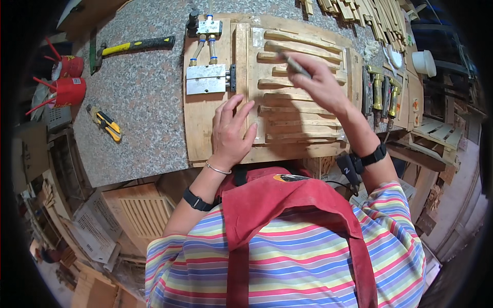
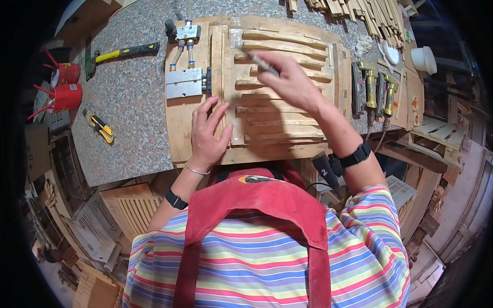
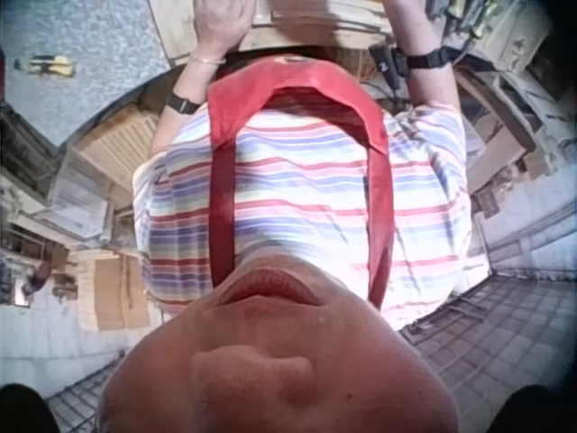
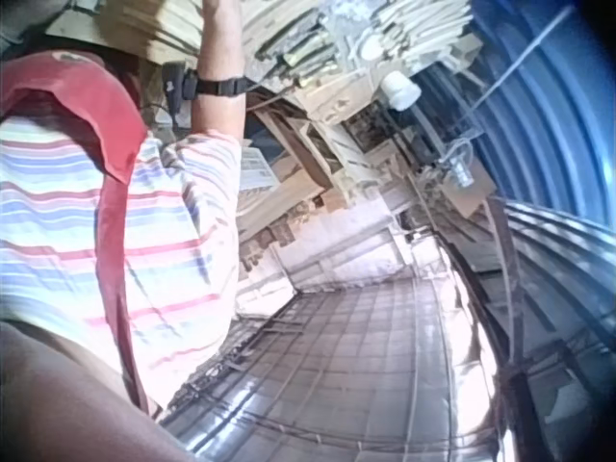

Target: Assembling a wooden slatted furniture component using a nail gun and manual adjustment.

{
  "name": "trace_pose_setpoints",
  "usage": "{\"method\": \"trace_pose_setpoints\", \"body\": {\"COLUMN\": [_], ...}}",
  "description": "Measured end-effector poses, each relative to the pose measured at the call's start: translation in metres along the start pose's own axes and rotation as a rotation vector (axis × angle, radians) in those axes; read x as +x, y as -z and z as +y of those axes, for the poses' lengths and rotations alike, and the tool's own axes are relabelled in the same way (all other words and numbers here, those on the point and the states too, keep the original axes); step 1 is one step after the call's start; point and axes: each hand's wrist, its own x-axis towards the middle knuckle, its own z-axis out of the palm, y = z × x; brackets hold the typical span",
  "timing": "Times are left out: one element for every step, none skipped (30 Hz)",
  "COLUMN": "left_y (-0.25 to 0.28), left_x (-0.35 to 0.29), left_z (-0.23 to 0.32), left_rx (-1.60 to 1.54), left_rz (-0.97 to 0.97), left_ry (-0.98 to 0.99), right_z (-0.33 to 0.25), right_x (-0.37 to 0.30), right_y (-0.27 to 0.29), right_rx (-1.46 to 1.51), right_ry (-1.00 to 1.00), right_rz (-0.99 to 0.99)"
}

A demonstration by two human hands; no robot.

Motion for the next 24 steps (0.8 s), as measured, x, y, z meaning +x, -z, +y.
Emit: {"method": "trace_pose_setpoints", "body": {"left_y": [0.002,0.004,0.004,0.006,0.013,0.022,0.03,0.036,0.042,0.048,0.056,0.067,0.086,0.108,0.131,0.153,0.175,0.177,0.195,0.176,0.176,0.172,0.164,0.168], "left_x": [0.001,0.001,0.002,0.006,0.007,0.009,0.009,0.003,0.001,-0.004,-0.006,0.007,0.014,0.018,0.017,0.02,0.004,-0.003,-0.015,-0.005,-0.019,-0.019,-0.006,-0.021], "left_z": [-0.001,-0.003,-0.003,-0.001,0.005,0.015,0.02,0.014,0.01,0.004,-0.002,-0.007,-0.032,-0.065,-0.082,-0.1,-0.122,-0.128,-0.139,-0.133,-0.135,-0.145,-0.145,-0.162], "left_rx": [0.006,-0.203,-0.411,-0.646,-0.636,-0.946,-1.248,-1.171,-1.154,-1.159,-1.162,-1.217,-1.41,-1.615,-1.47,-1.342,-1.15,-1.005,-0.904,-0.734,-0.511,-0.185,-0.223,0.315], "left_rz": [-0.007,0.052,0.111,0.164,0.16,0.101,0.044,0.017,0.011,0.038,0.068,0.275,0.464,0.635,0.722,0.781,0.886,1.035,0.874,0.964,0.934,0.819,0.753,0.681], "left_ry": [-0.007,0.123,0.255,0.304,0.302,0.429,0.557,0.512,0.548,0.572,0.595,0.798,0.766,0.722,0.621,0.516,0.573,0.626,0.628,0.721,0.693,0.551,0.495,0.49], "right_z": [0.004,0.008,0.008,0.002,-0.004,0.002,0.0,-0.009,-0.015,-0.01,-0.007,-0.009,-0.016,-0.017,-0.02,-0.022,-0.03,-0.048,-0.02,-0.016,-0.033,-0.014,0.016,0.01], "right_x": [-0.008,-0.016,-0.024,-0.032,-0.039,-0.044,-0.043,-0.043,-0.044,-0.039,-0.033,-0.03,-0.03,-0.028,-0.023,-0.016,0.002,0.02,0.05,0.075,0.091,0.119,0.143,0.136], "right_y": [-0.003,-0.007,-0.015,-0.023,-0.031,-0.041,-0.054,-0.056,-0.065,-0.072,-0.076,-0.079,-0.082,-0.084,-0.087,-0.101,-0.124,-0.142,-0.185,-0.202,-0.21,-0.238,-0.243,-0.234], "right_rx": [0.034,-0.037,-0.115,-0.043,0.03,0.108,0.186,0.251,0.341,0.359,0.371,0.455,0.535,0.581,0.602,0.613,0.591,0.55,0.812,0.91,0.692,0.702,0.71,0.713], "right_ry": [0.008,-0.036,0.134,0.022,-0.088,-0.023,0.05,-0.067,-0.161,-0.184,-0.205,-0.226,-0.243,-0.307,-0.356,-0.41,-0.44,-0.483,-0.422,-0.478,-0.352,-0.24,-0.14,-0.146], "right_rz": [-0.064,-0.124,-0.122,-0.217,-0.314,-0.387,-0.469,-0.639,-0.631,-0.719,-0.81,-0.854,-0.898,-0.949,-0.942,-0.883,-0.943,-0.887,-0.907,-0.834,-0.844,-0.756,-0.661,-0.64]}}
